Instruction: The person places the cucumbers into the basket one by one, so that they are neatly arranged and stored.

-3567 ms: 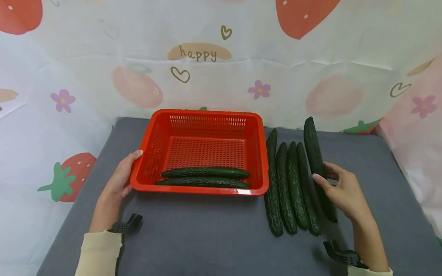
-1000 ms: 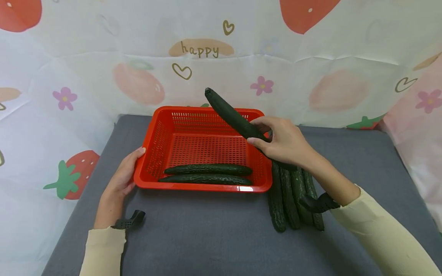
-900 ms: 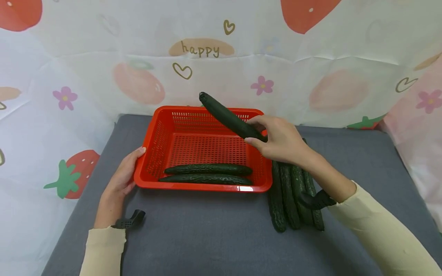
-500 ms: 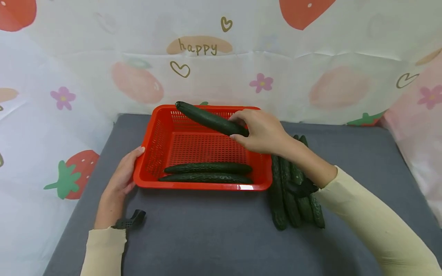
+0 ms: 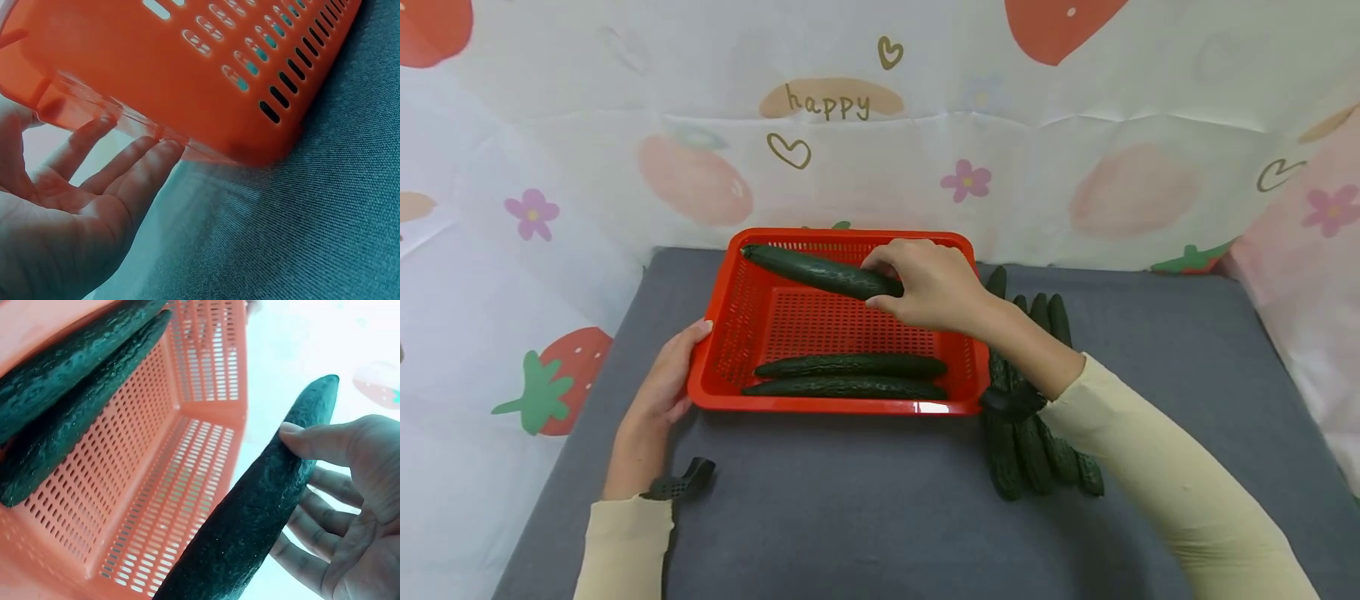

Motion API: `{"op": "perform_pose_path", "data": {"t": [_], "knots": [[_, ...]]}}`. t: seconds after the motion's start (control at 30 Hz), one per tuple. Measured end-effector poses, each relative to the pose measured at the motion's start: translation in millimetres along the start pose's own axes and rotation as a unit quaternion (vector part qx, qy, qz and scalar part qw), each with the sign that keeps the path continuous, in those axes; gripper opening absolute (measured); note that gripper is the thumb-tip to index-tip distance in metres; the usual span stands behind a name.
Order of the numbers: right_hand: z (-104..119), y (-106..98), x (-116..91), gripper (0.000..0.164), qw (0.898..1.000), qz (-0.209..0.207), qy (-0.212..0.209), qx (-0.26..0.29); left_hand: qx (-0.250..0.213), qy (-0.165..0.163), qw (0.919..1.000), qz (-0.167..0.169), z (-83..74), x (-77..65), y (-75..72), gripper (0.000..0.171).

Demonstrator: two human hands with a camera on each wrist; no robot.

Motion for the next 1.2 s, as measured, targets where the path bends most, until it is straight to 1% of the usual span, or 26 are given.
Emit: {"op": "perform_pose_path", "data": {"t": [0.3,0.43,0.53,0.63,0.73,0.87,1.0,1.2], "knots": [[9.4,14.9,13.6,0.035,1.000,0.019,-0.006,0.002,-0.007,-0.006,0.9999,-0.009,0.5,-0.6,-2.6,0.026],[12.4,19.0,14.6,0.038,0.999,0.033,0.000,-0.004,-0.006,-0.012,0.9998,-0.015,2.3,-1.1,-2.7,0.027],[11.7,21.9,13.5,0.039,0.999,0.049,0.006,-0.005,-0.005,-0.009,0.9999,-0.014,3.5,-0.7,-2.0,0.026],[7.8,22.1,10.0,0.039,0.998,0.057,0.017,0.003,0.003,0.000,0.9999,-0.012,4.3,-0.2,0.1,0.025],[1.0,17.7,4.0,0.039,0.998,0.045,0.031,0.019,0.009,0.007,0.9999,-0.011,4.6,1.8,2.6,0.025],[-8.2,10.9,-5.6,0.037,0.998,0.027,0.036,0.040,0.009,0.013,0.9998,-0.009,3.6,3.6,4.3,0.025],[-13.9,5.7,-15.0,0.037,0.998,0.025,0.034,0.052,0.007,0.010,0.9999,-0.012,2.4,3.4,2.9,0.025],[-24.0,-3.7,-27.9,0.037,0.997,0.010,0.036,0.063,0.004,0.003,0.9999,-0.013,1.9,2.1,-0.1,0.026]]}}
Point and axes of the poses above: each hand's wrist, its own x-axis towards the middle knuckle, its own y-axis out of the palm, z = x × y, the point moved 3 cm from there along x, towards the middle knuckle, and after that the axes turned 5 degrees about -z, right-handed, at the moved point
